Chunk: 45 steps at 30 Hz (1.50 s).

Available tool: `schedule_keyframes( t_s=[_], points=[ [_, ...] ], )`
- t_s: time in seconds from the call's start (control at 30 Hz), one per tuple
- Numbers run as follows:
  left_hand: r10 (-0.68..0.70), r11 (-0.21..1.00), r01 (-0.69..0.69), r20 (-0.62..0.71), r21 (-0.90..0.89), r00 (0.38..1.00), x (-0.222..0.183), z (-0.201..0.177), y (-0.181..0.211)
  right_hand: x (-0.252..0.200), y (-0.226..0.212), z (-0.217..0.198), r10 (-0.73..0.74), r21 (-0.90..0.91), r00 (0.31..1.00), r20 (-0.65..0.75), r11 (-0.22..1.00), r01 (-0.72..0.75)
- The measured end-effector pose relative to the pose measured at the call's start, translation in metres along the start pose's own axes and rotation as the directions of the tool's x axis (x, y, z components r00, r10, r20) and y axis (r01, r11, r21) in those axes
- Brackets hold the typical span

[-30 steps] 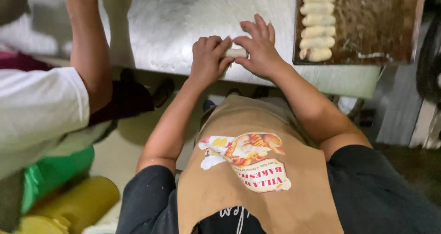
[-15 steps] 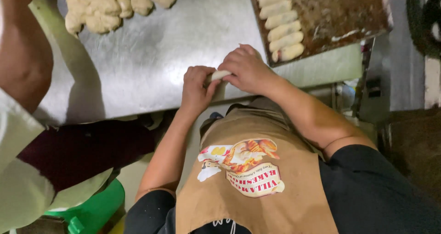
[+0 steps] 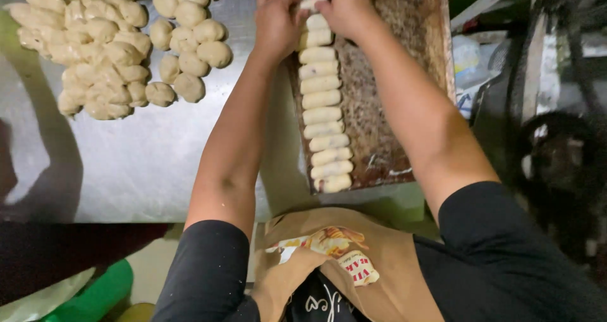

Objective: Rapidly shaping small pieces of dough into rolls and arranging them neatly on a baking tray.

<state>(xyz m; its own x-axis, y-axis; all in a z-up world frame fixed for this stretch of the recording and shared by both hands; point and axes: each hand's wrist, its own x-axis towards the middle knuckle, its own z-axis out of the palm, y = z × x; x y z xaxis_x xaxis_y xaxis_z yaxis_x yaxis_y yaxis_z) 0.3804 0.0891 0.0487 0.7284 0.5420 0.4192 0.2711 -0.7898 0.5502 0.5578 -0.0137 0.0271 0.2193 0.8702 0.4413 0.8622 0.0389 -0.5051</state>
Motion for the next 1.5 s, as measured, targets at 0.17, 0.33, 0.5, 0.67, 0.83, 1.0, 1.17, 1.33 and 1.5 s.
schedule_keyframes(
  t_s=[0.17, 0.33, 0.5, 0.67, 0.83, 1.0, 1.17, 1.33, 1.5],
  points=[
    [-0.122, 0.986, 0.119, 0.022, 0.117, 0.992, -0.033, 0.004, -0.012, -0.006, -0.026, -0.021, 0.132, -0.179, 0.957, 0.260, 0.980, -0.087],
    [-0.161, 0.878, 0.208, -0.144, 0.431, 0.976, -0.073, -0.107, 0.029, -0.022, -0.107, -0.099, 0.221, -0.083, 0.885, 0.410, 0.975, -0.205],
    [0.082, 0.692, 0.027, -0.115, 0.721, 0.990, -0.123, -0.121, -0.052, -0.057, -0.177, -0.120, 0.239, 0.001, 0.867, 0.437, 0.964, -0.266],
    [-0.206, 0.967, 0.119, -0.419, -0.223, 0.884, -0.130, -0.200, 0.031, -0.115, -0.258, -0.105, 0.051, 0.194, 0.917, 0.394, 0.971, -0.138],
    [-0.446, 0.890, 0.451, -0.324, -0.063, 0.834, -0.295, -0.180, 0.009, -0.209, -0.318, -0.004, 0.055, 0.240, 0.959, 0.277, 0.963, -0.124],
    [-0.139, 0.915, 0.262, -0.370, 0.306, 0.918, -0.392, -0.172, -0.015, -0.239, -0.395, 0.084, 0.362, -0.129, 0.784, 0.504, 0.929, -0.346],
    [-0.253, 0.959, 0.187, 0.343, 0.214, 0.905, -0.391, -0.221, 0.021, -0.218, -0.408, 0.123, 0.220, -0.147, 0.891, 0.398, 0.974, -0.175],
    [-0.194, 0.944, 0.074, 0.360, 0.322, 0.913, -0.377, -0.224, 0.005, -0.188, -0.390, 0.122, 0.044, -0.237, 0.884, 0.465, 0.969, 0.076],
    [-0.202, 0.917, 0.109, 0.211, 0.385, 0.956, -0.370, -0.226, 0.011, -0.175, -0.368, 0.121, -0.009, -0.284, 0.870, 0.493, 0.943, 0.170]
  ],
)
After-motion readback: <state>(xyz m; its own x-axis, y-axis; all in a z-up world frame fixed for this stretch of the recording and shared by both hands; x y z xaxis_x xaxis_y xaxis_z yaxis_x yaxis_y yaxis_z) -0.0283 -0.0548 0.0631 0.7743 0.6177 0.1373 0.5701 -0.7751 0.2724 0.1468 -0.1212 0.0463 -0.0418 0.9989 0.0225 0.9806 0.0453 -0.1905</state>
